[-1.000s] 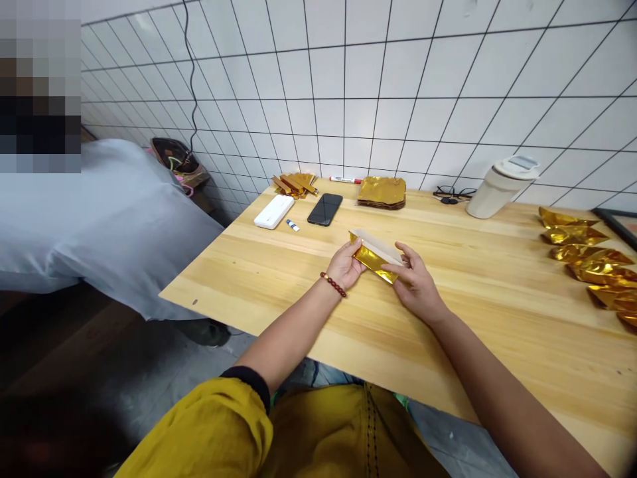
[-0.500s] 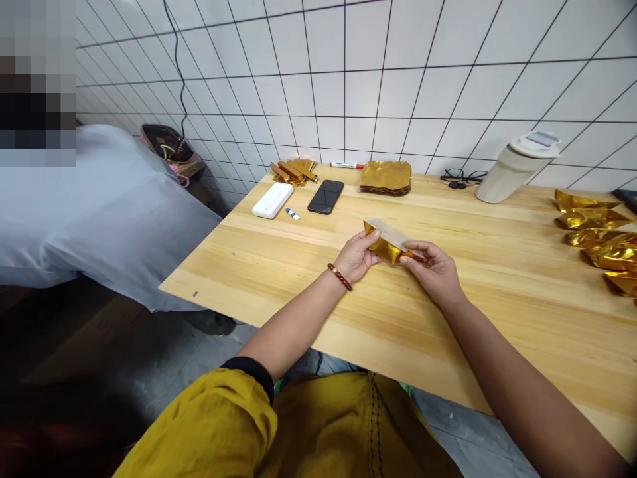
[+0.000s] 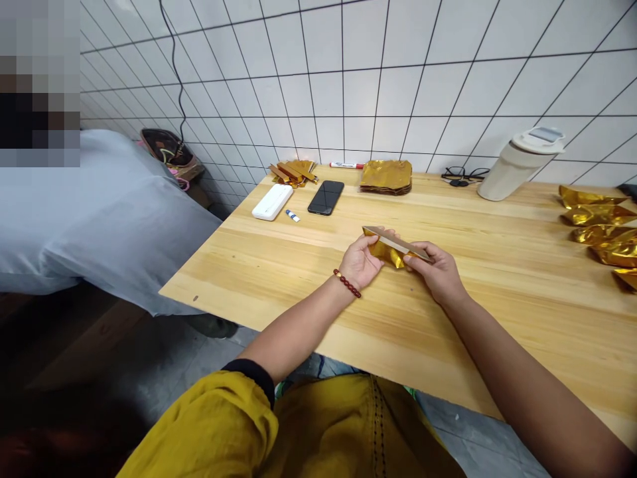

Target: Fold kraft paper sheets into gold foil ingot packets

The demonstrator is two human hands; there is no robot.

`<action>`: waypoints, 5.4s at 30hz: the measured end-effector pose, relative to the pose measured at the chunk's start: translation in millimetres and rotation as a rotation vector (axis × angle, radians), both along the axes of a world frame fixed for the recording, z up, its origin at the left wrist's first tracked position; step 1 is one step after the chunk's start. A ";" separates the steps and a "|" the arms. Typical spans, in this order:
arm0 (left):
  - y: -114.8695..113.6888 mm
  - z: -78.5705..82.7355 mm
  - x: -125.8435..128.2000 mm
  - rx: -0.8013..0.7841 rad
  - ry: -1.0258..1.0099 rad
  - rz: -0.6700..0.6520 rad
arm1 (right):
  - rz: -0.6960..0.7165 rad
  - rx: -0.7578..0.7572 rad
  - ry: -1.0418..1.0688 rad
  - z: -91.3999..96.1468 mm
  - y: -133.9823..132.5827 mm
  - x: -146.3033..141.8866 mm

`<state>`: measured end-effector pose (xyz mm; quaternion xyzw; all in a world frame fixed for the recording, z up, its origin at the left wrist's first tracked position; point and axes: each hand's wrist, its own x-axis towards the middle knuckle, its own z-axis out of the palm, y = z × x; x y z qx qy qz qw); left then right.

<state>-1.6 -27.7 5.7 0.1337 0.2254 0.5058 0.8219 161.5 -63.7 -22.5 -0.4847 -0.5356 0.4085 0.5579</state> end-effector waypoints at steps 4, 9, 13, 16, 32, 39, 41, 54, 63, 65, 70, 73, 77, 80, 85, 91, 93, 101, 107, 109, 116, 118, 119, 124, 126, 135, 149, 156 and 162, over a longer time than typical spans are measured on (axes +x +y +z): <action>0.5 1.8 -1.9 -0.097 -0.008 0.055 | -0.023 -0.017 -0.009 2.9 -0.5 -4.1; 1.9 1.9 -2.0 -0.134 -0.022 0.063 | 0.020 -0.006 -0.090 8.3 -8.4 -8.1; 2.9 0.5 -1.0 -0.117 -0.055 0.060 | 0.043 0.005 -0.096 8.4 -10.0 -7.6; 2.7 0.8 -1.8 -0.117 -0.085 0.057 | 0.055 0.001 -0.099 6.2 -8.6 -6.0; 9.9 -7.7 -5.9 -0.072 -0.043 0.053 | 0.090 0.044 -0.211 6.1 -10.4 -4.8; 6.6 -2.1 -11.2 0.068 -0.020 0.018 | 0.056 -0.004 -0.116 7.2 -6.7 -3.1; 6.1 -0.1 -12.5 0.099 -0.017 0.006 | 0.041 -0.006 -0.081 4.8 -4.7 -3.9; 5.7 -1.6 -9.2 0.117 0.240 -0.057 | -0.079 -0.007 -0.010 0.4 0.3 0.1; 13.6 -4.7 -15.5 0.169 0.267 0.077 | -0.108 -0.057 0.109 4.5 -0.6 2.5; 14.5 -7.1 -16.6 0.205 0.248 0.034 | -0.075 -0.063 0.128 6.3 -1.0 3.9; 13.0 -10.3 -16.2 0.266 0.272 -0.018 | 0.031 -0.027 0.086 6.1 -0.5 5.9; 12.2 -11.0 -14.7 0.268 0.321 0.014 | 0.050 0.008 0.080 3.4 0.6 4.8; 12.1 -11.3 -13.3 0.276 0.358 0.044 | 0.047 -0.013 0.111 2.1 0.7 3.9; 12.2 -11.1 -12.9 0.264 0.370 0.063 | 0.058 -0.053 0.091 3.1 -0.7 5.3; 12.2 -10.8 -11.9 0.237 0.372 0.100 | 0.092 -0.026 0.066 6.0 -2.7 7.2; 10.7 -8.7 -10.7 0.262 0.410 0.136 | 0.056 0.050 -0.022 1.8 -1.4 3.1; 11.1 -9.7 -10.6 0.283 0.446 0.150 | -0.008 0.027 0.011 -1.0 -0.1 3.0; 15.0 -25.4 -12.0 0.709 1.125 0.194 | -0.308 0.066 0.024 -7.9 8.2 13.2; -12.0 -12.4 -9.4 1.532 1.625 0.162 | -0.316 -0.010 -0.055 -14.1 14.6 18.1; -22.0 -13.5 -3.7 1.619 1.704 -0.050 | -0.314 -0.009 -0.109 -14.2 14.8 19.0; -30.4 -27.3 6.3 1.476 1.790 -0.255 | -0.267 0.271 -0.775 -1.3 -2.5 10.8; -28.8 -28.4 5.9 1.449 1.722 -0.227 | -0.080 0.213 -1.014 3.1 -8.5 4.7; -28.2 -29.0 5.7 1.434 1.689 -0.213 | -0.012 0.173 -1.109 4.9 -11.1 2.5; -28.3 -31.7 6.8 1.380 1.637 -0.218 | 0.118 -0.029 -1.379 8.2 -27.5 9.1; -28.0 -30.9 7.0 1.362 1.651 -0.222 | 0.108 -0.084 -1.433 5.5 -36.0 15.5; -52.4 -12.4 -10.2 1.311 1.968 -0.266 | -0.012 -0.164 -1.409 -2.8 -47.5 15.9; -78.1 -23.3 -23.5 1.327 2.053 -0.136 | 0.186 0.031 -1.362 9.5 -62.7 -22.6; -79.1 -26.3 -22.3 1.316 1.976 -0.076 | 0.100 -0.113 -1.399 2.7 -59.7 -2.0; -78.0 -26.3 -22.5 1.290 1.939 -0.083 | -0.033 -0.175 -1.399 -3.1 -56.6 12.6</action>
